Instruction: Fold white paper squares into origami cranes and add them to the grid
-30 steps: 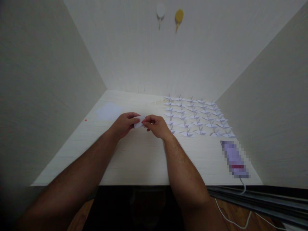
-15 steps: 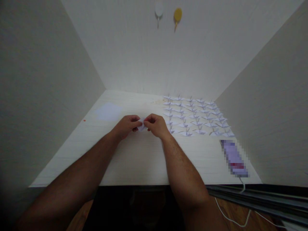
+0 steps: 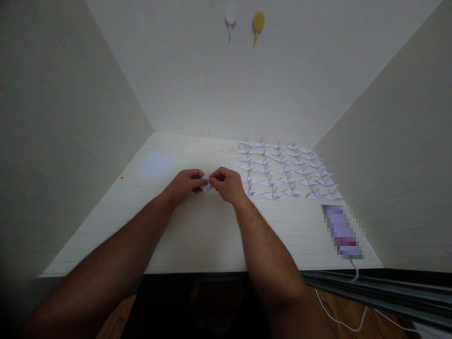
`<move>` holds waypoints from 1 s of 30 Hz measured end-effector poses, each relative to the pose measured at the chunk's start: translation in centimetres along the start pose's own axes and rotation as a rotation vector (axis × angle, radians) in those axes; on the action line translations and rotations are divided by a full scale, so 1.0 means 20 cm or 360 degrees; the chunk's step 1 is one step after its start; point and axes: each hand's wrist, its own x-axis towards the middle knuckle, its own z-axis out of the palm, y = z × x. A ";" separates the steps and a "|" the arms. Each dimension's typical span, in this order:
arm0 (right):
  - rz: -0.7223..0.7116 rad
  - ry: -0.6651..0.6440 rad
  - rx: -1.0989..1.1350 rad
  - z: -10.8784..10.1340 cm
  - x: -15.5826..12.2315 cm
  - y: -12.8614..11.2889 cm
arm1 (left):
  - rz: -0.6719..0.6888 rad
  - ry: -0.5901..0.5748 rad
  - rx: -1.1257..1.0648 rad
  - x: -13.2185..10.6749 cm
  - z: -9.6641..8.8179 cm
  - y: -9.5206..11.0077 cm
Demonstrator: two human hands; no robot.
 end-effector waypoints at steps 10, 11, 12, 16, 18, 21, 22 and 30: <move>-0.0051 0.0020 -0.0124 0.00 0.00 0.02 | 0.0025 0.0051 0.0134 0.00 0.01 0.01; -0.0049 0.0020 -0.0126 0.00 0.00 0.03 | 0.0029 0.0052 0.0149 0.00 0.01 0.01; -0.0047 0.0018 -0.0126 0.00 0.00 0.03 | 0.0033 0.0050 0.0177 0.00 0.01 0.01; -0.0034 0.0021 -0.0110 0.01 0.01 0.03 | 0.0079 0.0066 0.0325 -0.01 0.01 0.01; -0.0005 0.0042 -0.0045 0.02 0.01 0.03 | 0.0115 0.0090 0.0366 -0.01 0.02 0.01; 0.0077 0.0060 0.0193 0.02 0.01 0.01 | 0.0167 0.0153 0.0354 -0.01 0.03 0.00; 0.0117 0.0048 0.0280 0.02 0.01 0.01 | 0.0183 0.0184 0.0317 -0.01 0.03 0.00; 0.0286 -0.0014 0.0421 0.02 0.00 -0.01 | 0.0268 0.0221 0.0187 0.01 0.02 -0.02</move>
